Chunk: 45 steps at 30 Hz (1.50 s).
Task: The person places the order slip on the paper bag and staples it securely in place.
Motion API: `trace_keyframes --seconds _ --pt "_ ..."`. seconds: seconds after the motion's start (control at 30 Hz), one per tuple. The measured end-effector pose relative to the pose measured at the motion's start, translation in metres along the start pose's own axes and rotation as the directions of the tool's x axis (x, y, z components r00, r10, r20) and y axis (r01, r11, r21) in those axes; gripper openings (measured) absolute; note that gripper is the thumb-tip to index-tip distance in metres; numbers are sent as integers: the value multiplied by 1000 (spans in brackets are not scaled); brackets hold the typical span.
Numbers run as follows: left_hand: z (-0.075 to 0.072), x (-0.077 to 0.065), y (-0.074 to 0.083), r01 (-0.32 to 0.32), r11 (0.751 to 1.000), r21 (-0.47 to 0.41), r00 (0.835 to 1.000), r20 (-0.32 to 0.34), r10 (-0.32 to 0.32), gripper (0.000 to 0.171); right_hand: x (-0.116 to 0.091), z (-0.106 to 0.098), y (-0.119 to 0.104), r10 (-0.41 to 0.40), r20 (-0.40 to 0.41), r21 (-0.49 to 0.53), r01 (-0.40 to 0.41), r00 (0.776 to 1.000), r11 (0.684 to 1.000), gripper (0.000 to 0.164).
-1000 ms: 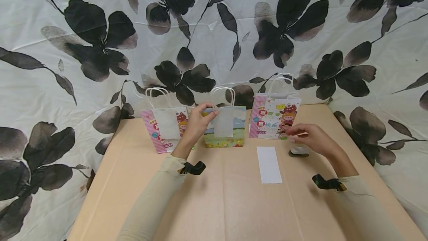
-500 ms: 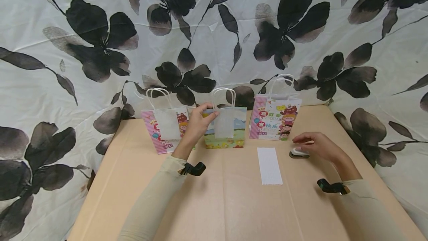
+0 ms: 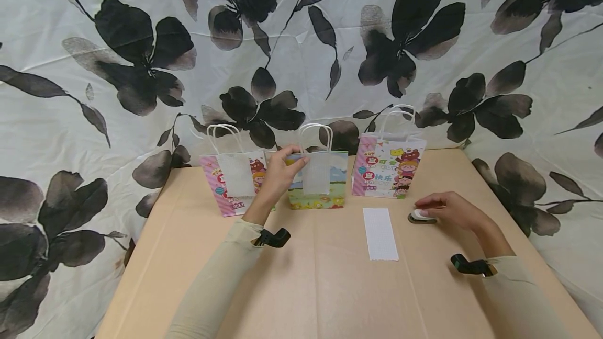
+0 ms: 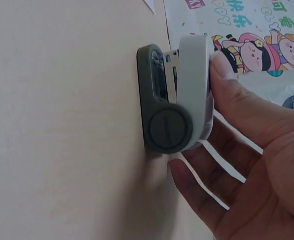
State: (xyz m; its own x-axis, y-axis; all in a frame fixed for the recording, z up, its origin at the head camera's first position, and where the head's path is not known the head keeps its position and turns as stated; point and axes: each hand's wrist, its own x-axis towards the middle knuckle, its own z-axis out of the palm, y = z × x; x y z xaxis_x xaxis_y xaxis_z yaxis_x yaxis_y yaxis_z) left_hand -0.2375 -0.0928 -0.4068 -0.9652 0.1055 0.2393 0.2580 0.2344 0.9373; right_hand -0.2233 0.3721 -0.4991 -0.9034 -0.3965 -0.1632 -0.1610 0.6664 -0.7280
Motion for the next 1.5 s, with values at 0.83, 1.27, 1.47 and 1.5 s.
trace_keyframes --seconds 0.83,1.27,1.47,1.5 --pt "-1 0 0 20 1000 19 1000 -2 -20 12 -12 0 0 73 118 -31 -70 990 997 44" --pt "0 1 -1 5 1000 25 1000 1 -5 13 -6 0 -30 -118 16 12 118 993 993 36" --pt "0 0 0 0 1000 17 1000 2 0 13 -5 -1 -53 -178 16 64 177 984 982 44" --pt "0 0 0 1 1000 17 1000 1 -1 13 -4 -1 -57 -182 20 69 180 983 981 45"
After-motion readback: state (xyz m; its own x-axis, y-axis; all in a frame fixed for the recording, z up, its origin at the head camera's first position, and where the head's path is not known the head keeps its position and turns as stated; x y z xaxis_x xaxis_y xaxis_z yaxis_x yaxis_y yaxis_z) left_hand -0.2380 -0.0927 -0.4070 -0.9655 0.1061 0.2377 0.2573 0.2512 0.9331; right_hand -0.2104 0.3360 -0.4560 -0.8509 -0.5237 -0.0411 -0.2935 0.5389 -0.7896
